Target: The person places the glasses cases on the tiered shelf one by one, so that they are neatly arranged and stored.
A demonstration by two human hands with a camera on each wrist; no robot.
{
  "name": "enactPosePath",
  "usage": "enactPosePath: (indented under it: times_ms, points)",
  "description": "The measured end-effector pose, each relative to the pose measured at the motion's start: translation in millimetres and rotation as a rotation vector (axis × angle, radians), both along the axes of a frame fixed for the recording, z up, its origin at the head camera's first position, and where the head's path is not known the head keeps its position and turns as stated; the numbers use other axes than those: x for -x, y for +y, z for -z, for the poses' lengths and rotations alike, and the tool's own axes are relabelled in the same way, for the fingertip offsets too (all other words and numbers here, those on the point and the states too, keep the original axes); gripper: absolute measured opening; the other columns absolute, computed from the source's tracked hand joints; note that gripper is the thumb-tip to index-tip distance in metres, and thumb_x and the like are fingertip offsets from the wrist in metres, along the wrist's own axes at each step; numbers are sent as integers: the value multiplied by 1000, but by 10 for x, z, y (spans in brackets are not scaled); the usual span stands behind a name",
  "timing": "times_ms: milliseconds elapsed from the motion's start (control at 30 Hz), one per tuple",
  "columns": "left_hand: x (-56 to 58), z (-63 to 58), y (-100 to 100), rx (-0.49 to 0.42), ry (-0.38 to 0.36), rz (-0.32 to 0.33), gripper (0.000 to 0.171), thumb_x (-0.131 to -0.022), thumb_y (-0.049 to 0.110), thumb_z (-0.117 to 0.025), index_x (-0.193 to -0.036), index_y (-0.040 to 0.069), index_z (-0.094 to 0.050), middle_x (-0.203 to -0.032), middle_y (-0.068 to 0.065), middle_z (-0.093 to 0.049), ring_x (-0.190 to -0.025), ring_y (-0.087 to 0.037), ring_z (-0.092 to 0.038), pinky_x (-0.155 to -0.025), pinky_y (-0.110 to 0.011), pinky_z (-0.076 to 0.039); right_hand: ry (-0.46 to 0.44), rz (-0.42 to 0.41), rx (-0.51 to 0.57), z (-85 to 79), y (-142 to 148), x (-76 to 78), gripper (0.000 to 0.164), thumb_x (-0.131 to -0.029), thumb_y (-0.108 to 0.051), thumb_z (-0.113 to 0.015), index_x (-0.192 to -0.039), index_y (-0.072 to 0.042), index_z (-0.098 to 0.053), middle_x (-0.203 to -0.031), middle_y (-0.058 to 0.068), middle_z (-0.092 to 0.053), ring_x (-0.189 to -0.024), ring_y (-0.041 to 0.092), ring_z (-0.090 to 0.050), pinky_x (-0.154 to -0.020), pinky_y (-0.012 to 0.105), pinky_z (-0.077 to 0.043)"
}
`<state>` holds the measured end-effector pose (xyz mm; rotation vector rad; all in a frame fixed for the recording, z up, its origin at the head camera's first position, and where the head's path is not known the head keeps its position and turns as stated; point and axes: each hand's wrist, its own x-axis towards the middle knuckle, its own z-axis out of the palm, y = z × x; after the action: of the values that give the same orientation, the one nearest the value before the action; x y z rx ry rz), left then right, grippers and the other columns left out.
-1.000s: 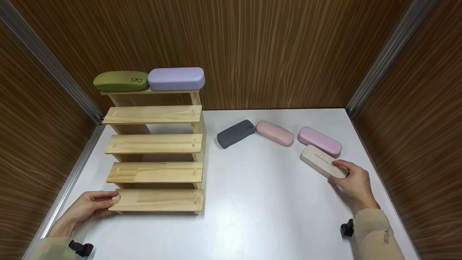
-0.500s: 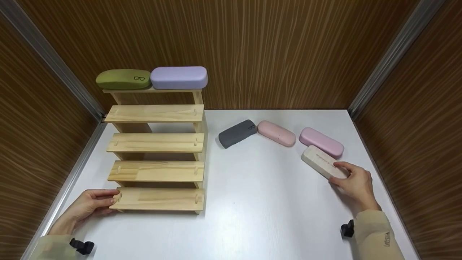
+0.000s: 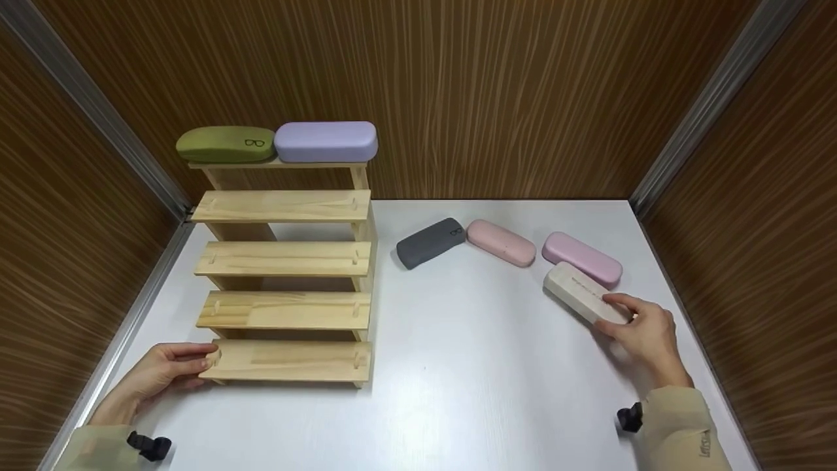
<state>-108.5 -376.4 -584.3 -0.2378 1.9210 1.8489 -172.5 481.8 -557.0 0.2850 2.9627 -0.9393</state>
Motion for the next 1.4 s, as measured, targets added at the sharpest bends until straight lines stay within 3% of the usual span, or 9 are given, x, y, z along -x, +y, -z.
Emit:
enactPosePath:
  times_ms: [133,267,633,767,867,967,1100,1333,1400]
  points:
    - [0,10,-11,3,-1,2,28,-102,4,-80,-124,20,-86,-110,14,-84,-92,-5,-82,-81,-24,-73,32,-10,-12,-73,-41,8,67,-92,-35,-95,-149,-7,-71,-156,38,-60,-123,29,-62,-86,19,-36]
    - [-1,24,-16,-11,-3,1,29,-103,2,-79,-125,20,-86,-109,13,-85,-91,-5,-82,-80,-25,-73,108,-46,-29,-155,-96,24,61,-88,-29,-98,-141,-7,-76,-145,37,-69,-101,-3,-54,-78,16,-39]
    - [15,15,-2,-9,-4,-8,29,-103,3,-79,-126,18,-86,-109,12,-85,-92,-6,-82,-81,-25,-73,261,-127,27,-428,-378,77,52,-81,-14,-101,-129,-5,-83,-127,34,-77,-82,-13,-57,-57,10,-51]
    - [19,6,16,-20,-4,-12,29,-102,2,-79,-126,17,-86,-107,11,-85,-91,-7,-82,-82,-25,-73,293,-178,34,-562,-467,120,48,-79,-13,-103,-124,-8,-85,-117,-7,-81,-86,-15,-57,-65,2,-52]
    - [15,9,21,-29,-4,-9,29,-102,1,-79,-125,18,-86,-107,12,-85,-91,-6,-82,-82,-25,-73,305,-219,40,-658,-530,150,48,-79,-12,-103,-123,-10,-86,-110,-40,-67,-90,-16,-56,-69,-1,-52]
    - [14,16,22,-38,-8,-12,29,-102,1,-79,-123,19,-86,-107,12,-85,-91,-7,-82,-82,-25,-74,311,-247,53,-756,-608,158,47,-79,-11,-102,-123,-10,-86,-109,-49,-60,-90,-16,-57,-69,0,-53]
    - [13,24,16,-39,-10,-17,29,-102,1,-79,-122,20,-87,-107,12,-85,-90,-7,-82,-81,-25,-74,322,-271,50,-875,-724,160,48,-78,-10,-103,-123,-13,-87,-113,-41,-65,-90,-13,-59,-71,0,-52]
    - [4,30,9,-39,-7,-15,28,-102,1,-79,-122,20,-86,-107,12,-85,-90,-7,-82,-81,-25,-74,354,-369,56,-979,-943,196,47,-73,-1,-103,-117,-12,-88,-126,20,-83,-96,-16,-62,-76,-2,-53]
    - [2,29,9,-40,-6,-14,28,-102,2,-79,-123,19,-86,-108,11,-86,-90,-7,-83,-81,-26,-74,368,-399,62,-993,-999,208,49,-71,2,-103,-116,-11,-88,-125,24,-82,-98,-17,-62,-76,-2,-54]
